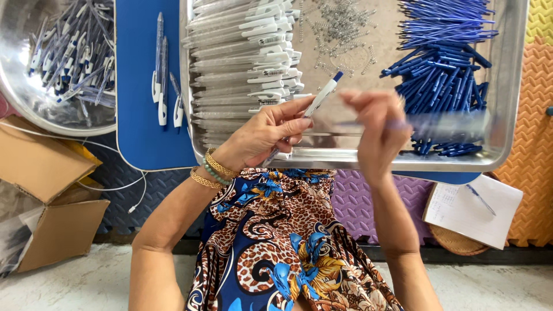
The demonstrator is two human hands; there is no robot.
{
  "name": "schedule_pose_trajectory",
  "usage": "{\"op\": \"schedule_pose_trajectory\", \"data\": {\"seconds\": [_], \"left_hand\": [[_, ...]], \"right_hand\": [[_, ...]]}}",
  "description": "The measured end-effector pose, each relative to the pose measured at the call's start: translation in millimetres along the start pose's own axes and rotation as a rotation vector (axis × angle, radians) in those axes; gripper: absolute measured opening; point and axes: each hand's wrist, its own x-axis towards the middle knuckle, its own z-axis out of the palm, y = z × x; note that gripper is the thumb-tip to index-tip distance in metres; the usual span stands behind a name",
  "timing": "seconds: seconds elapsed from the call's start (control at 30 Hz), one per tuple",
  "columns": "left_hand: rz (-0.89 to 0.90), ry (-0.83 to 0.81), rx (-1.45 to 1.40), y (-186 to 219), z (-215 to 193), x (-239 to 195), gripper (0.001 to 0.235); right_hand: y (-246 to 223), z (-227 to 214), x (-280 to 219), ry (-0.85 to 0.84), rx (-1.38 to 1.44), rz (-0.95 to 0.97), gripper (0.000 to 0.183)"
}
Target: The person assembles pens by inserting blue ink cartridges into white pen barrels. They pick up a barrel and a cartridge, insert the cartridge, and place the assembled pen on a tray. The person switches between a silver tray and a red tray during the process.
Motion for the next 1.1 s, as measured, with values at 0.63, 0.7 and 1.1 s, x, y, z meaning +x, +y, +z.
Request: {"op": "schedule_pose_trajectory", "data": {"seconds": [0.63,0.7,1.1], "left_hand": [[-0.078,-0.107,0.482,52,30,13,0.060],[-0.083,-0.106,0.514,49,26,15,0.060],[-0.158,-0.124,0.541,50,7,35,0.067]], "right_hand": [[79,-52,55,0.139,0.317,0.589,0.034],[94,-76,56,0.154,0.335,0.609,0.029],[139,-217,15,-0.045,-0.466,0.582,0.022]]}}
